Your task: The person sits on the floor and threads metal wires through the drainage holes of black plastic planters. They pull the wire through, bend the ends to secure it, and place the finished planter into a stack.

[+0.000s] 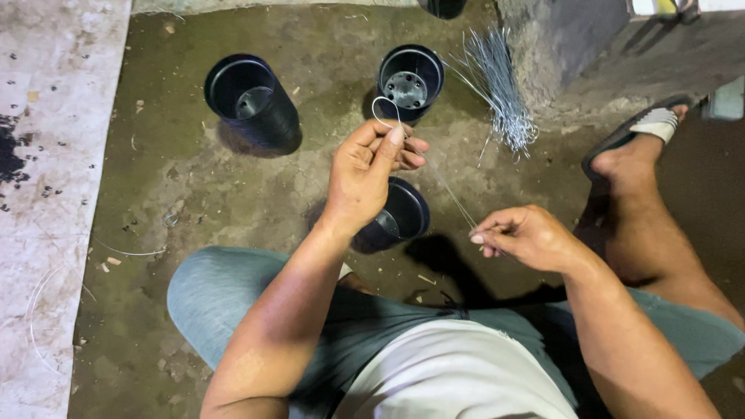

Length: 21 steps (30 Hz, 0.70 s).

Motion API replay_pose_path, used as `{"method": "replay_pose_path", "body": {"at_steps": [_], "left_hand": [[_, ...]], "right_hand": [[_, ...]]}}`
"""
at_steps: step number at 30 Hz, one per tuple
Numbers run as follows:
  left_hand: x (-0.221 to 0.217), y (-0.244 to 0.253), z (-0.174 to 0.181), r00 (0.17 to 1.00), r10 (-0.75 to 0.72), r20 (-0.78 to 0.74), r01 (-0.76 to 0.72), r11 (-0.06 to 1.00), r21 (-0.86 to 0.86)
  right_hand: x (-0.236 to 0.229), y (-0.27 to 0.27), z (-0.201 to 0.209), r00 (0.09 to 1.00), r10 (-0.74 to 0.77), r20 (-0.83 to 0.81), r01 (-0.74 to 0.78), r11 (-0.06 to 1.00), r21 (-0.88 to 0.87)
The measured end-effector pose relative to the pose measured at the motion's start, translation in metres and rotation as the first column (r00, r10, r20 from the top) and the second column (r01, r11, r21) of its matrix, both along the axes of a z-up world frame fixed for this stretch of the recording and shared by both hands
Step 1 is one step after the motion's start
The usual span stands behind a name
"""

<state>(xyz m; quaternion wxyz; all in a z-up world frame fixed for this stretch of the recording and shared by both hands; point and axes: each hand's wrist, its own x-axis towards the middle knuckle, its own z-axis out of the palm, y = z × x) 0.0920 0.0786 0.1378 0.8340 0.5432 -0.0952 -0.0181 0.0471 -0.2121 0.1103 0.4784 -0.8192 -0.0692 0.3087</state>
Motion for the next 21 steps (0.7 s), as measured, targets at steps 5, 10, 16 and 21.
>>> {"method": "replay_pose_path", "body": {"at_steps": [5,10,16,21], "left_hand": [[-0.002,-0.006,0.001,1.000,0.020,0.023,-0.020,1.000,0.018],[-0.004,-0.009,0.002,0.995,0.066,0.069,-0.074,0.990,0.121],[-0.004,-0.005,0.001,0.995,0.054,0.087,-0.068,0.983,0.172],[0.001,-0.005,-0.005,1.000,0.011,0.015,-0.014,0.975,0.221]], "right_hand": [[-0.006,-0.002,-0.012,0.988,0.014,-0.155,0.022,0.973,0.231],[-0.017,-0.009,-0.014,0.991,0.029,-0.130,0.022,0.928,0.371],[-0.004,-0.030,0.009,0.966,-0.136,0.220,0.096,0.978,0.185],[0.021,-0.022,0.046,0.407,0.187,0.894,0.210,0.933,-0.291]]}}
